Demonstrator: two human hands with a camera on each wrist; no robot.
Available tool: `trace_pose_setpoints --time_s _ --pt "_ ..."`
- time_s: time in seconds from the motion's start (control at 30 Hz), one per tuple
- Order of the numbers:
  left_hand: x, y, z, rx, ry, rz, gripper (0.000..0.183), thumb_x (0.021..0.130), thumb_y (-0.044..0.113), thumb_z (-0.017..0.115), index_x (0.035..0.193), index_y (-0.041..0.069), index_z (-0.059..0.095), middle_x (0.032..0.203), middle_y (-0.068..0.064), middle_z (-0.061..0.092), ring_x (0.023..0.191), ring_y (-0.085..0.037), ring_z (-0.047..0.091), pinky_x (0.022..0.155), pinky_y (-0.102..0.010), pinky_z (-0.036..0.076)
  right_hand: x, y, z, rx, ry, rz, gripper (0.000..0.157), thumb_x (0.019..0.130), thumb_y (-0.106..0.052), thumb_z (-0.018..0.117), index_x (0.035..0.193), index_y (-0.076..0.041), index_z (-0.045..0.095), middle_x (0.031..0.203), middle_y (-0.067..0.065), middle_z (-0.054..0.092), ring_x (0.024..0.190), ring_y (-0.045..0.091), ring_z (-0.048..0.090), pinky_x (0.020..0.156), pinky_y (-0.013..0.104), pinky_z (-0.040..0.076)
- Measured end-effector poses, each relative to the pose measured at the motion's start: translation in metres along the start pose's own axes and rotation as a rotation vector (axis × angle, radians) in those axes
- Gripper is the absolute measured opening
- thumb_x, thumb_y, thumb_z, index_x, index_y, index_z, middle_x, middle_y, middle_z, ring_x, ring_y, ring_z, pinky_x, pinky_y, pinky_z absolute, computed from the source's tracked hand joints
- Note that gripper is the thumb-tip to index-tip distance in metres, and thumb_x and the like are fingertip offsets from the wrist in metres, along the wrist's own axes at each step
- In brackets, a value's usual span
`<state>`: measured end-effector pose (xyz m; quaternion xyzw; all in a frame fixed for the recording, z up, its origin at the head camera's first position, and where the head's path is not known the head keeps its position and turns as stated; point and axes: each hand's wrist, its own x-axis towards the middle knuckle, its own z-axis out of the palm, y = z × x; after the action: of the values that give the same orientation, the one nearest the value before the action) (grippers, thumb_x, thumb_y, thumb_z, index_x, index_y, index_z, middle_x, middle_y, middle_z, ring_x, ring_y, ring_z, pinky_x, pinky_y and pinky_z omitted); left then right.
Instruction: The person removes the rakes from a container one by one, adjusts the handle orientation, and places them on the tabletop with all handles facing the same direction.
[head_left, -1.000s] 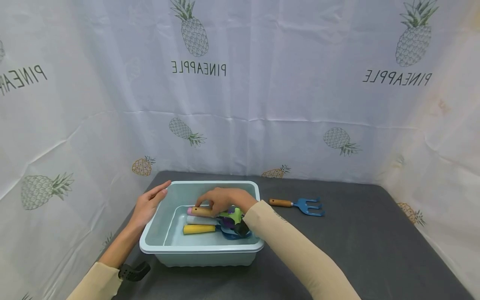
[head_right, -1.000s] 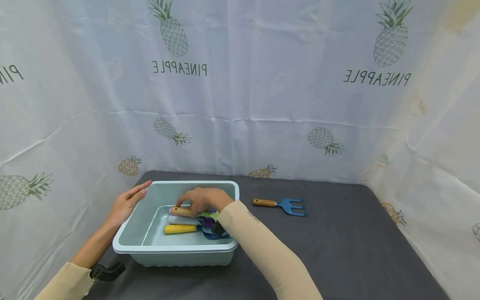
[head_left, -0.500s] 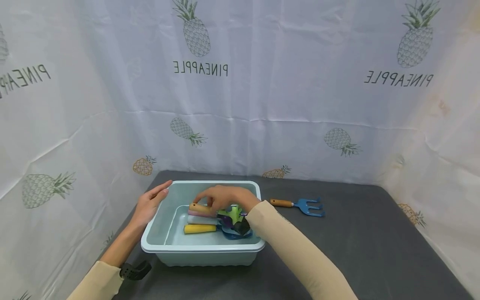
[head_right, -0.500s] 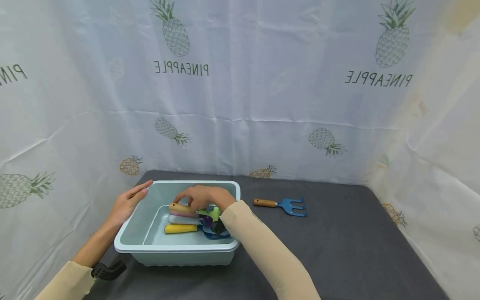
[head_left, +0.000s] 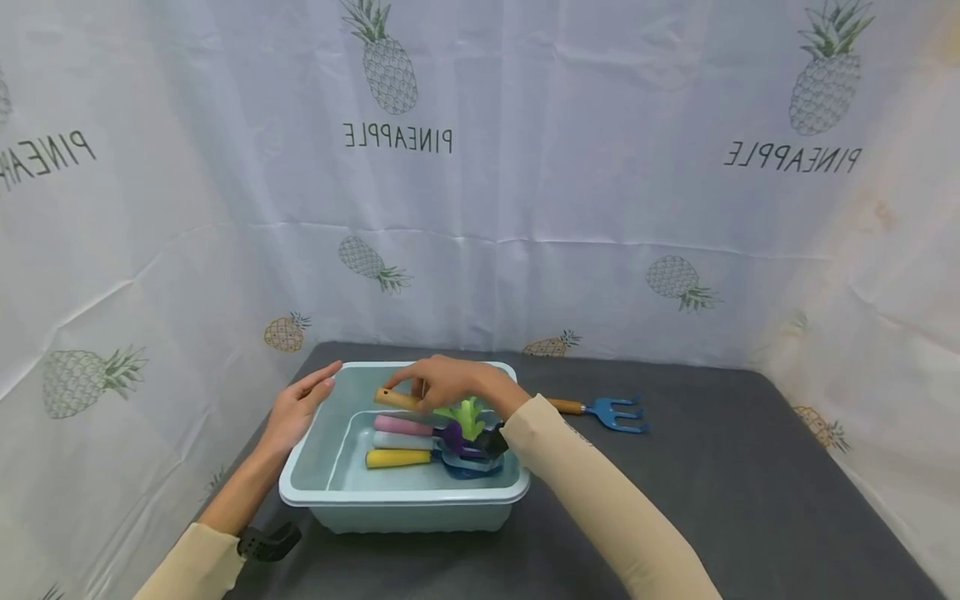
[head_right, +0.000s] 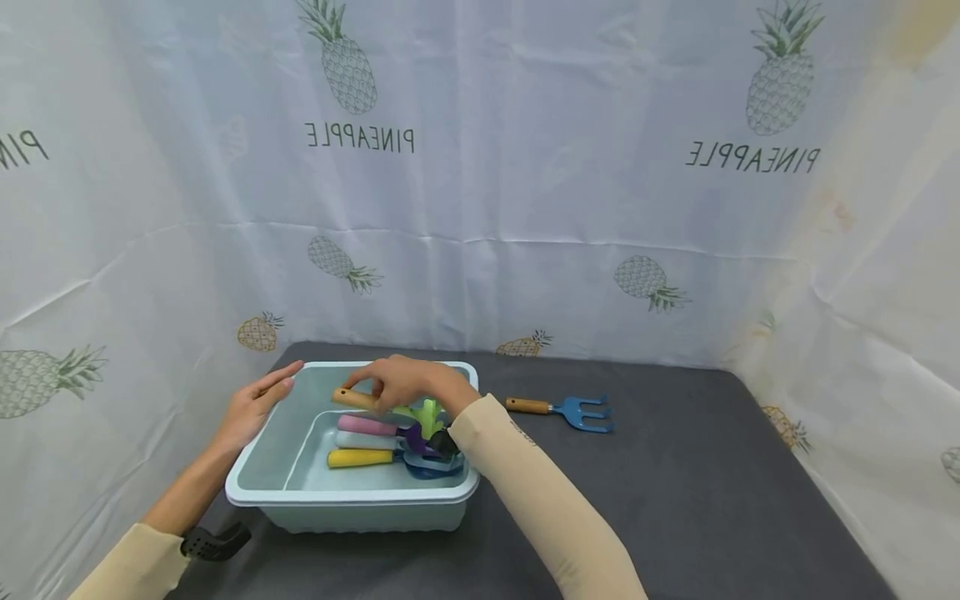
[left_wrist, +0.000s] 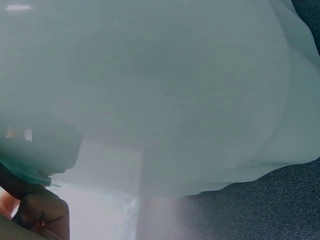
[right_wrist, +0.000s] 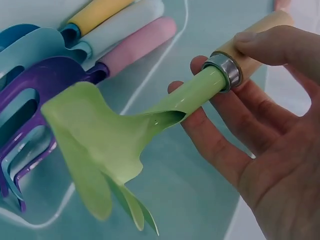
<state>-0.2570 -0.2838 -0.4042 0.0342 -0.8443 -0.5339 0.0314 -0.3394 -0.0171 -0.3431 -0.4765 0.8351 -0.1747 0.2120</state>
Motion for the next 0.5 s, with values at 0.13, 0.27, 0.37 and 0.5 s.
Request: trace_pose_setpoints --time_s 0.13,0.27,0.37,0.5 --pt "-0.001 0.001 -0.001 0.001 0.001 -0.006 0.059 0.109 0.047 0.047 0.16 0.018 0.04 0.168 -0.011 0.035 0.153 -0.035 0.036 0.094 -0.01 0.045 -0.006 -0.006 -0.005 -0.01 0.01 -0.029 0.061 0.095 -0.006 0.068 0.15 -0.027 0.054 0.117 0.005 0.073 0.096 0.01 0.066 0.082 0.023 0.054" --pt "-0.001 0.002 0.001 -0.003 0.001 -0.012 0.058 0.11 0.045 0.046 0.161 0.017 0.039 0.168 -0.012 0.034 0.155 -0.036 0.033 0.117 -0.042 0.043 -0.014 -0.015 -0.012 -0.036 0.017 -0.053 0.061 0.095 -0.005 0.066 0.151 -0.026 0.053 0.119 0.004 0.073 0.099 0.01 0.067 0.083 0.022 0.055" --pt "-0.002 0.002 0.002 -0.018 -0.001 -0.016 0.058 0.11 0.043 0.046 0.161 0.016 0.038 0.169 -0.013 0.032 0.156 -0.038 0.03 0.122 -0.057 0.033 -0.022 -0.023 -0.02 -0.045 0.02 -0.065 0.06 0.096 -0.003 0.065 0.151 -0.024 0.053 0.12 0.005 0.074 0.103 0.012 0.068 0.084 0.023 0.055" --pt "-0.003 0.004 0.002 -0.019 0.0 -0.008 0.058 0.11 0.044 0.046 0.161 0.016 0.039 0.168 -0.014 0.033 0.155 -0.038 0.031 0.122 -0.058 0.033 -0.034 -0.032 -0.034 -0.055 0.036 -0.086 0.06 0.096 -0.002 0.063 0.152 -0.022 0.052 0.124 0.006 0.072 0.105 0.014 0.067 0.085 0.025 0.055"
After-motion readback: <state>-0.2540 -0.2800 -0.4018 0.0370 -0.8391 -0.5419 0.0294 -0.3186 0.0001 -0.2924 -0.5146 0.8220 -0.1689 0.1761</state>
